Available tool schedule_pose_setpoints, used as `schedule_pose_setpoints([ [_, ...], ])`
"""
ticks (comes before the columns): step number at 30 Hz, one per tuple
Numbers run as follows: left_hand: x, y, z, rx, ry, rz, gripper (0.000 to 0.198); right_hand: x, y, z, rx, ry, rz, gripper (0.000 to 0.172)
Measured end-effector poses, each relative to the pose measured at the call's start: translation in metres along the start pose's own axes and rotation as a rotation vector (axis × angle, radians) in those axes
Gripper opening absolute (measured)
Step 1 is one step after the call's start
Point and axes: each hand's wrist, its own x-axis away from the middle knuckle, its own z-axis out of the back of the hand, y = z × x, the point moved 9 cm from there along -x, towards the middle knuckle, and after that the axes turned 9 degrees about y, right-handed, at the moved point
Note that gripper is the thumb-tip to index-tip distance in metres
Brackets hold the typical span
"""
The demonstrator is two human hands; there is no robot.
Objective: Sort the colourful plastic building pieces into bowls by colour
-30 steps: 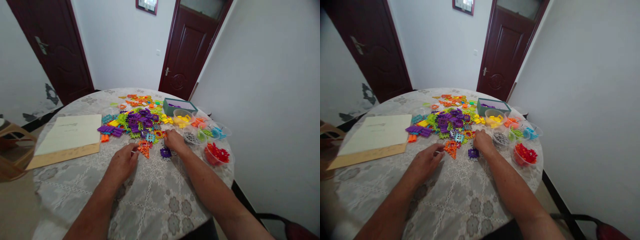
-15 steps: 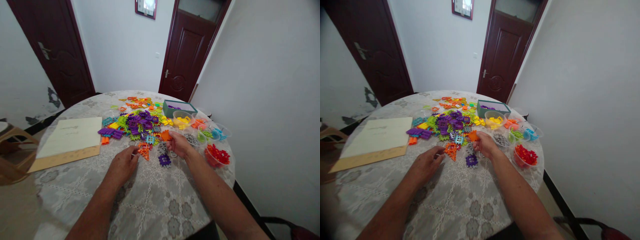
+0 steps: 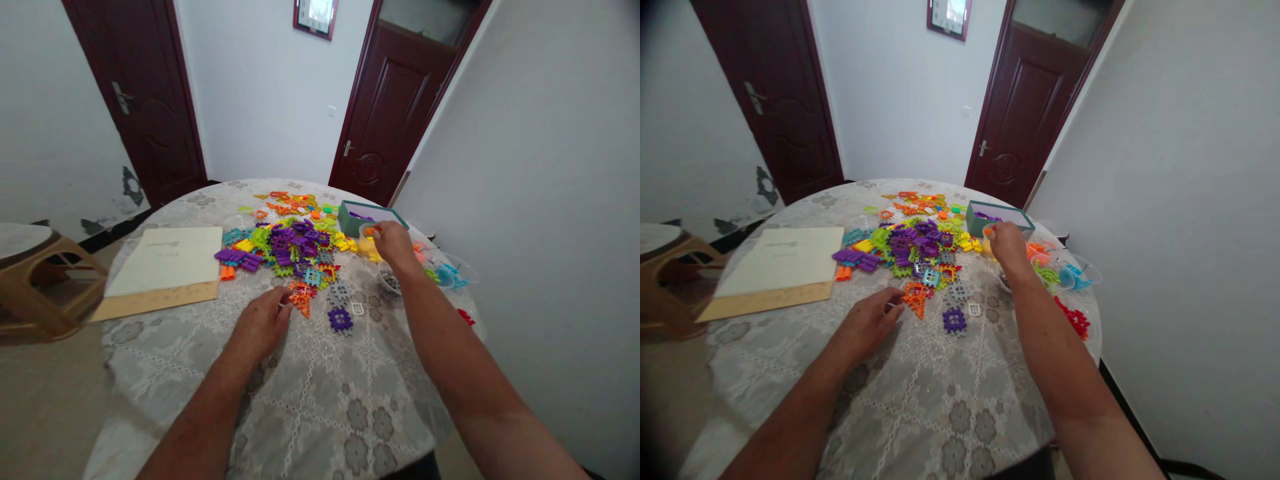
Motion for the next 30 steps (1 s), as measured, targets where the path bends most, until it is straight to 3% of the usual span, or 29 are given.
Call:
schedule_pose_setpoints([
  [3, 0.0, 0.001, 0.0, 0.013, -0.003, -0.01, 0.029, -0.019, 0.023, 0.0, 0.059, 0.047, -0.096, 0.041],
  [6, 0.0, 0.001, 0.0, 0.008, -0.009, 0.0, 0.028, -0.013, 0.024, 0.004, 0.035, 0.11, -0.096, 0.05],
  [9, -0.001, 0.002, 0.001, 0.011, -0.005, -0.006, 0.028, 0.019, -0.003, -0.004, -0.033, 0.082, -0.02, 0.049],
  [14, 0.0, 0.001, -0.001, 0.007, -0.005, -0.019, 0.027, 0.099, -0.078, -0.039, -0.202, -0.104, 0.213, 0.04],
  [18, 0.0, -0.001, -0.003, -0.006, -0.019, -0.011, 0.029, 0.122, -0.089, -0.055, -0.168, -0.208, 0.252, 0.037],
  [21, 0.0, -0.001, -0.005, -0.026, -0.047, 0.004, 0.03, 0.098, -0.073, -0.038, -0.173, -0.155, 0.209, 0.037],
  [26, -0.001, 0.0, -0.006, -0.044, -0.055, -0.001, 0.031, 0.003, -0.042, 0.001, -0.052, 0.0, 0.093, 0.038],
  [30, -0.002, -0.005, -0.005, -0.039, -0.063, 0.022, 0.033, -0.064, -0.007, -0.026, 0.215, -0.216, 0.066, 0.038],
])
